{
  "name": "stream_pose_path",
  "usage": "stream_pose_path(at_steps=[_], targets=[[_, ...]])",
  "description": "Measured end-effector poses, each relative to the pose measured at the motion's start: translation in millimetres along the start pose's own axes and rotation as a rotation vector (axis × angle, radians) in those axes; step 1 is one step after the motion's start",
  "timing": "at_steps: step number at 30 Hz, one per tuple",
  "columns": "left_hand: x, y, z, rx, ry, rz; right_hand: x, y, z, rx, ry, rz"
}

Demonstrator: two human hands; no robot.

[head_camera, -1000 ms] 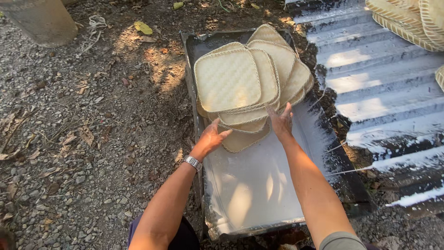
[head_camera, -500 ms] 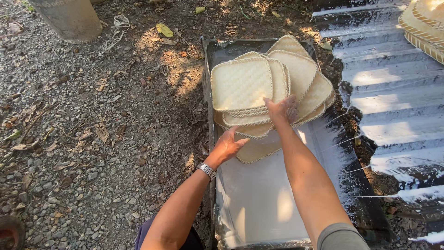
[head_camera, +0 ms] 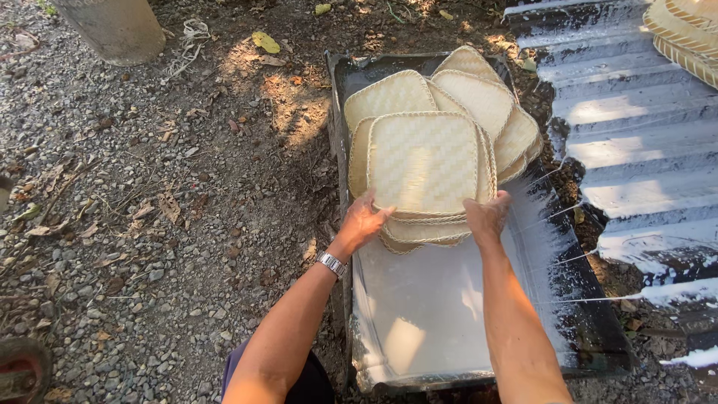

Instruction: The person dips woven bamboo trays into a trough filled with white liquid, coating both sides of each tray and stacking them on a nearby surface.

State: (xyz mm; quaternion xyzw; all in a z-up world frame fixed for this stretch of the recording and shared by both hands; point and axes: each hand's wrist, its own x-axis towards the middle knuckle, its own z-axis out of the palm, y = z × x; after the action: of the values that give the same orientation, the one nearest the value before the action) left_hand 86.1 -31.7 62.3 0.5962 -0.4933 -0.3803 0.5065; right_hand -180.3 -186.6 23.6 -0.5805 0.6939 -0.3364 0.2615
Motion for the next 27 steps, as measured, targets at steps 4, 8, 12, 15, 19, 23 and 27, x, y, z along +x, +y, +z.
stream_pose_path(at_steps=[4, 8, 12, 15, 19, 23, 27], targets=[[-3, 0, 1, 0.116, 0.121, -0.036, 8, 40, -33, 0.122, -0.152, -0.053], [-4, -10, 15, 0.019, -0.022, -0.256, 6, 63, -47, -0.017, -0.158, 0.130], [-5, -16, 34, -0.029, -0.071, -0.259, -12, 57, -47, -0.101, -0.168, 0.056], [-3, -18, 35, 0.013, 0.015, -0.184, -4, 32, -51, 0.044, -0.116, -0.039], [1, -15, 24, -0.080, 0.056, -0.091, 29, -8, -62, 0.232, -0.052, -0.136], [2, -9, 12, 0.058, 0.283, -0.072, 37, -40, -85, 0.612, -0.144, -0.206], [2, -5, 11, -0.031, 0.246, -0.247, 25, -55, -127, 0.738, -0.266, -0.323]])
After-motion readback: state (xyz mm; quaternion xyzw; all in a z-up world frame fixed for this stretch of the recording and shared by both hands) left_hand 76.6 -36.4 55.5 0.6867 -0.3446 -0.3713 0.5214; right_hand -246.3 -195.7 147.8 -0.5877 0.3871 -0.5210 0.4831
